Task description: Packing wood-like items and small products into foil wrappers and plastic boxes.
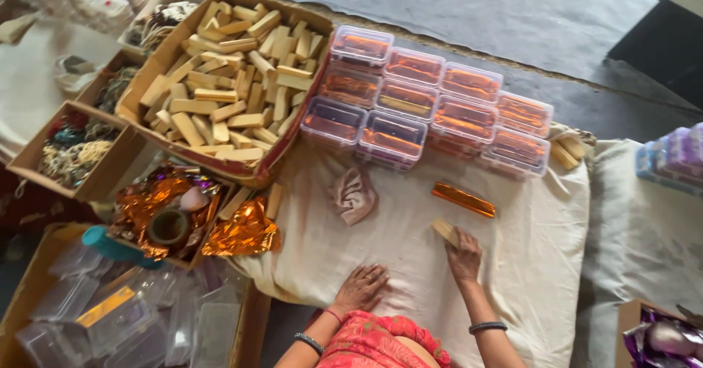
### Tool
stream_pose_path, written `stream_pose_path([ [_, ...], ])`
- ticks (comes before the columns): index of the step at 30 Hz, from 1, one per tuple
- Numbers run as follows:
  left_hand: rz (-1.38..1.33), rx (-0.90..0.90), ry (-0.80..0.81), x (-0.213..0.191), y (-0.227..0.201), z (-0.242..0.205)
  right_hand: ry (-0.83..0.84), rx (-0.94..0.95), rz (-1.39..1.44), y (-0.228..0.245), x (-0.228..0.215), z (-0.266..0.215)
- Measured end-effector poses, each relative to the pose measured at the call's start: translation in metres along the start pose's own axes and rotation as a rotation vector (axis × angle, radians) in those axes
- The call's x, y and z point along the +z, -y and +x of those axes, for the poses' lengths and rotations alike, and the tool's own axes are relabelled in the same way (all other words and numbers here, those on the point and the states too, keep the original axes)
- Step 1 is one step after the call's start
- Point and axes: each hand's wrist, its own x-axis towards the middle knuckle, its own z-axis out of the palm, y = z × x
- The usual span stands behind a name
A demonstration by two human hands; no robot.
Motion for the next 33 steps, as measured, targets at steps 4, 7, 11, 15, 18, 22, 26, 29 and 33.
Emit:
stream_pose_path([
  [4, -0.067, -0.006, -0.032, -0.022, 0.013, -0.007, -0.022, 0.071, 0.028, -0.016, 0.013, -0.027],
  [7, -0.105, 0.008, -0.15, -0.032, 0.029, -0.008, -0.135, 0.083, -0.033, -0.016, 0.016, -0.051],
  [11, -0.249, -0.382, -0.145, -0.076, 0.051, -0.02, -0.097, 0.172, -0.192, -0.004, 0.011, -0.065],
  [15, -0.392, -0.55, -0.558, -0.138, 0.083, -0.05, -0.086, 0.145, -0.304, -0.012, 0.018, -0.067],
  [18, -0.303, -0.618, -0.806, -0.185, 0.115, -0.083, -0.095, 0.157, -0.313, -0.009, 0.016, -0.068],
  [22, -0.229, -0.805, -0.925, -0.253, 0.159, -0.136, -0.091, 0.189, -0.279, 0.003, 0.009, -0.07],
  [26, 0.021, -0.937, -1.197, -0.264, 0.22, -0.194, -0.105, 0.179, -0.297, -0.002, 0.011, -0.07],
  [29, 0.002, -1.025, -1.336, -0.251, 0.258, -0.229, -0.105, 0.176, -0.31, -0.011, 0.018, -0.07],
  [33, 0.015, -1.081, -1.439, -0.228, 0.296, -0.261, -0.096, 0.19, -0.318, -0.011, 0.018, -0.07],
])
